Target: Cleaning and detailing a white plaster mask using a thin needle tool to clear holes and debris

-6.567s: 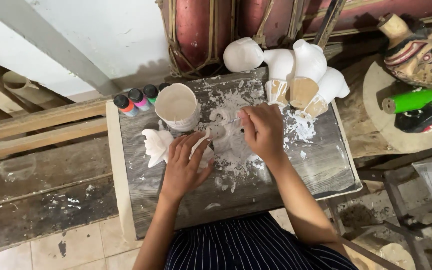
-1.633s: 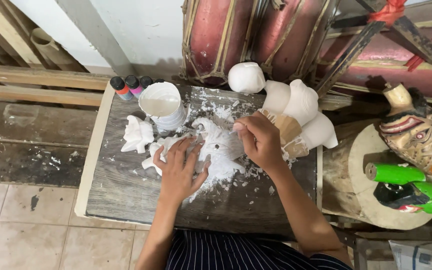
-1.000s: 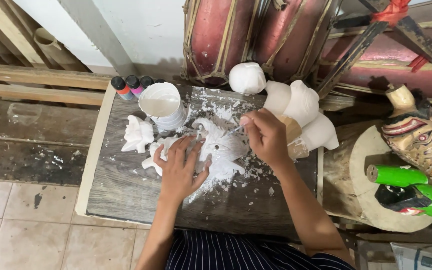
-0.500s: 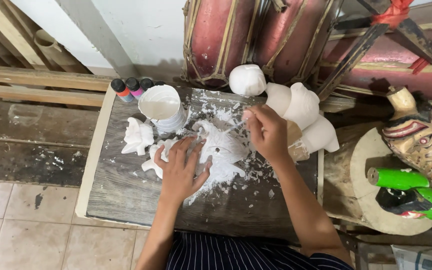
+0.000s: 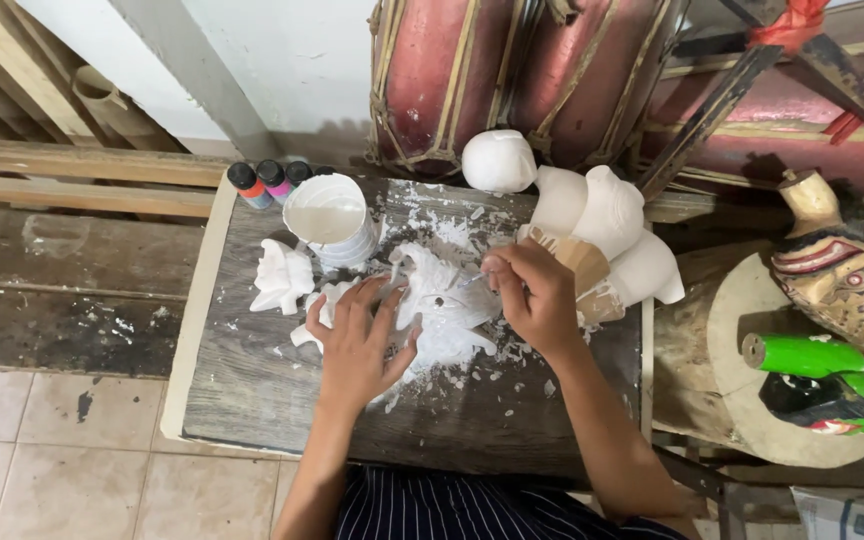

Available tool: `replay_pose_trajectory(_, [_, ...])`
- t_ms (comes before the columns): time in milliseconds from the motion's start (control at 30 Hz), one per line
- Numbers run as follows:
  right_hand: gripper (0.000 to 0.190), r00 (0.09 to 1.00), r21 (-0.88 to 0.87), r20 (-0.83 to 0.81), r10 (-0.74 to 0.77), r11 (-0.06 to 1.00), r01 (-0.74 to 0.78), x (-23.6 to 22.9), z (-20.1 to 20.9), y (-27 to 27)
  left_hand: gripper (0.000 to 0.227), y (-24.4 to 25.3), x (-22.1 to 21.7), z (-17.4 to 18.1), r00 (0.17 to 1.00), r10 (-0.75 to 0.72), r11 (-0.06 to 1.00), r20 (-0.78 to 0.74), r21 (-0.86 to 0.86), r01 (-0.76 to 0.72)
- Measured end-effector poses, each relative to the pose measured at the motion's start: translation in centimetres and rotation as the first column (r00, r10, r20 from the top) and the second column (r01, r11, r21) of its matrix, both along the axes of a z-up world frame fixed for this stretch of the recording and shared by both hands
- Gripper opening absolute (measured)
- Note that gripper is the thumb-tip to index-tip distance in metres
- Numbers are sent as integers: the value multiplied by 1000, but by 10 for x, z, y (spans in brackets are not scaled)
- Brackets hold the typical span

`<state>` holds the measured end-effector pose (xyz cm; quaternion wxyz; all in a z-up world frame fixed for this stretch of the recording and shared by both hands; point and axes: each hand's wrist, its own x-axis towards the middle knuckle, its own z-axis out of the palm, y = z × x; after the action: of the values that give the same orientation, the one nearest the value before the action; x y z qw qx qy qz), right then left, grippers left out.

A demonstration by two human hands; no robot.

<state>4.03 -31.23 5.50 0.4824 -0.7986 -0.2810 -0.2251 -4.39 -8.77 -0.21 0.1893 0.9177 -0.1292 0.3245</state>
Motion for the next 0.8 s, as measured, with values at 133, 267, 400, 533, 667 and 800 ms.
replay_pose_trajectory(133, [23,1000,20,14,22,1000,-22,-4,5,0,42,13,-2,-14,1000,-30,999,-7,-13,30])
replay_pose_trajectory(267, [24,999,21,23,-46,999,45,-16,-9,-8,43,24,1,-9,998,-58,998,-9,3,58])
replay_pose_trajectory(400, [28,991,78,-2,-137,988,137,-38,-10,-13,44,38,3,-13,997,-81,996,-18,35,82])
replay_pose_trajectory(533, [25,970,102,-3,-242,965,241,-53,-4,-10,46,46,6,-18,995,-97,995,-35,21,98])
replay_pose_trajectory(667, [27,953,121,-15,-303,945,303,-63,-13,-11,44,49,9,-15,990,-136,991,-32,12,136])
replay_pose_trajectory(800, [26,918,85,-2,-396,915,395,-69,-30,-16,48,56,13,-10,986,-157,987,-51,12,158])
